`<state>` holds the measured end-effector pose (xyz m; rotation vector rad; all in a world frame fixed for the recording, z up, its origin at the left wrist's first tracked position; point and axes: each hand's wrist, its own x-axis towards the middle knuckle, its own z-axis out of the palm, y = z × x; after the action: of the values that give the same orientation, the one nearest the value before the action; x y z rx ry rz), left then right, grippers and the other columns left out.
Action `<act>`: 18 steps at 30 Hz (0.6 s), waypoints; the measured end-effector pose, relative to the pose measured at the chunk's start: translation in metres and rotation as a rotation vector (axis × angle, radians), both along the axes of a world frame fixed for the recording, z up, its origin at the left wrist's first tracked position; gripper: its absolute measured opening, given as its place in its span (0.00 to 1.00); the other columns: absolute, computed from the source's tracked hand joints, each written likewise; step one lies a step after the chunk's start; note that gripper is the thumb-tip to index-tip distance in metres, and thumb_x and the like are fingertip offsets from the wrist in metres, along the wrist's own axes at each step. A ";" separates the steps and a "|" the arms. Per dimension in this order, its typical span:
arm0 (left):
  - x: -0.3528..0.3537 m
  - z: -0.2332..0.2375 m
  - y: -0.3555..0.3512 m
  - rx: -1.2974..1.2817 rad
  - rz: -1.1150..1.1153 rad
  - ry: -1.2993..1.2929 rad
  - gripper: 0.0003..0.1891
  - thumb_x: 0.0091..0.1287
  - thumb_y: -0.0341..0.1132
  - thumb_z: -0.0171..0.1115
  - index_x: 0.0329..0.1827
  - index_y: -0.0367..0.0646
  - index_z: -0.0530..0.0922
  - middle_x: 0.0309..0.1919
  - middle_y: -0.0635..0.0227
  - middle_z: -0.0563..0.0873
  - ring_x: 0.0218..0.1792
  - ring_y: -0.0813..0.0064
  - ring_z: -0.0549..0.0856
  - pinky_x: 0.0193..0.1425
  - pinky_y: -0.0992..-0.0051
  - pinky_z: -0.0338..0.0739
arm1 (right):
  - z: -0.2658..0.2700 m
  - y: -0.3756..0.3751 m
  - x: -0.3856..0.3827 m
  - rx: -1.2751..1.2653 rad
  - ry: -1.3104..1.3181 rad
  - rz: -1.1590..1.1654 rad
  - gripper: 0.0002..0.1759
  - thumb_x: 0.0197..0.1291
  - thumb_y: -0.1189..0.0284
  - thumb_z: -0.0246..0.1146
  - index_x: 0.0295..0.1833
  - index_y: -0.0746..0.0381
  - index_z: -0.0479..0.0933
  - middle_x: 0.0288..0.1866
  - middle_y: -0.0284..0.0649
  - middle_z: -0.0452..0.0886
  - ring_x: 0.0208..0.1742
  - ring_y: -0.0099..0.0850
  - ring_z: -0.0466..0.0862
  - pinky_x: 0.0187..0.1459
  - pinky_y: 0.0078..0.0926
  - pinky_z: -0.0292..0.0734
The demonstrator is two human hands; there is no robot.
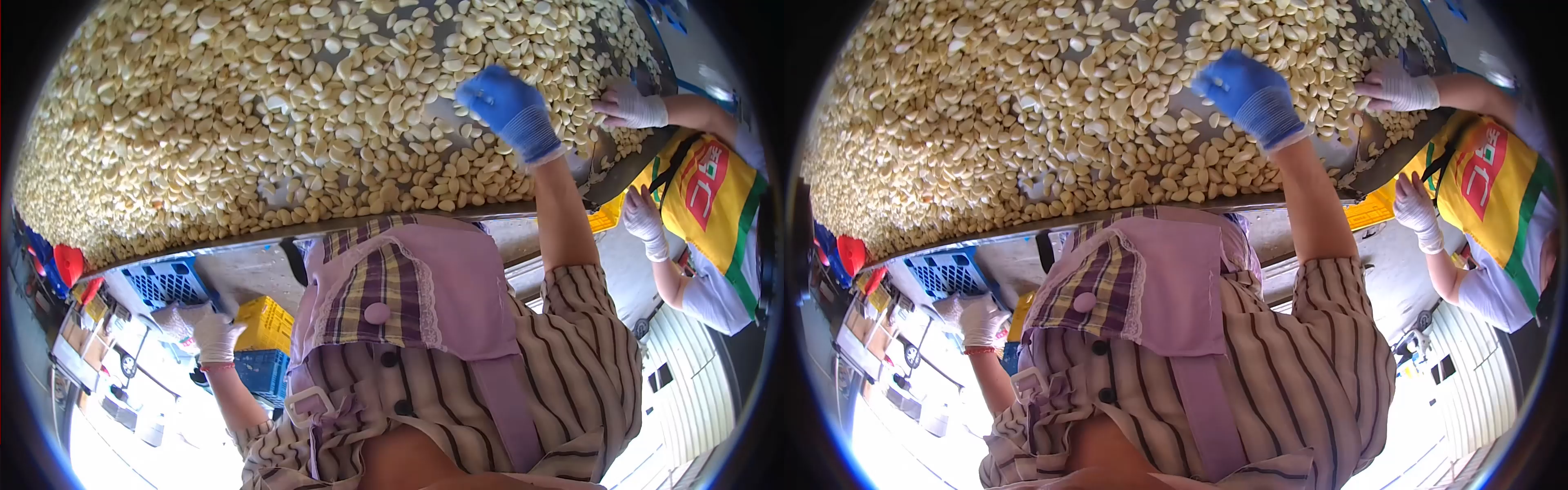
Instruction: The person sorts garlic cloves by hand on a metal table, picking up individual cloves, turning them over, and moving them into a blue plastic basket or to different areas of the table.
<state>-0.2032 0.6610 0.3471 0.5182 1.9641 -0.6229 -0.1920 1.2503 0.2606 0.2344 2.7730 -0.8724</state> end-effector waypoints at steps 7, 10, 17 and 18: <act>-0.040 -0.013 0.106 0.674 0.434 0.745 0.22 0.69 0.44 0.64 0.61 0.42 0.79 0.50 0.55 0.86 0.50 0.56 0.86 0.54 0.64 0.79 | -0.058 -0.032 -0.077 0.366 0.339 0.273 0.12 0.63 0.60 0.66 0.50 0.49 0.84 0.50 0.29 0.81 0.45 0.29 0.84 0.44 0.28 0.83; -0.065 -0.037 0.185 1.083 0.429 0.710 0.18 0.67 0.40 0.66 0.57 0.43 0.81 0.50 0.57 0.87 0.49 0.55 0.86 0.53 0.67 0.80 | -0.066 -0.037 -0.091 0.421 0.160 0.326 0.15 0.63 0.56 0.66 0.53 0.47 0.83 0.59 0.30 0.77 0.56 0.31 0.81 0.56 0.35 0.78; -0.115 -0.128 0.327 1.492 0.159 0.670 0.13 0.66 0.40 0.66 0.51 0.48 0.85 0.45 0.63 0.88 0.45 0.59 0.88 0.48 0.67 0.82 | -0.075 -0.053 -0.105 0.426 0.539 0.531 0.03 0.52 0.72 0.62 0.29 0.58 0.80 0.33 0.41 0.79 0.34 0.40 0.83 0.37 0.39 0.79; -0.117 -0.127 0.339 1.495 0.160 0.671 0.13 0.66 0.40 0.66 0.51 0.48 0.85 0.45 0.63 0.88 0.45 0.59 0.88 0.48 0.67 0.82 | -0.068 -0.053 -0.110 0.495 0.312 0.566 0.04 0.54 0.71 0.63 0.31 0.58 0.81 0.33 0.42 0.80 0.37 0.41 0.83 0.37 0.39 0.79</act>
<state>-0.3198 1.0002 0.2199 1.0754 2.8265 1.0750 -0.3020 1.1971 0.1930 -0.6351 3.0299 -0.0834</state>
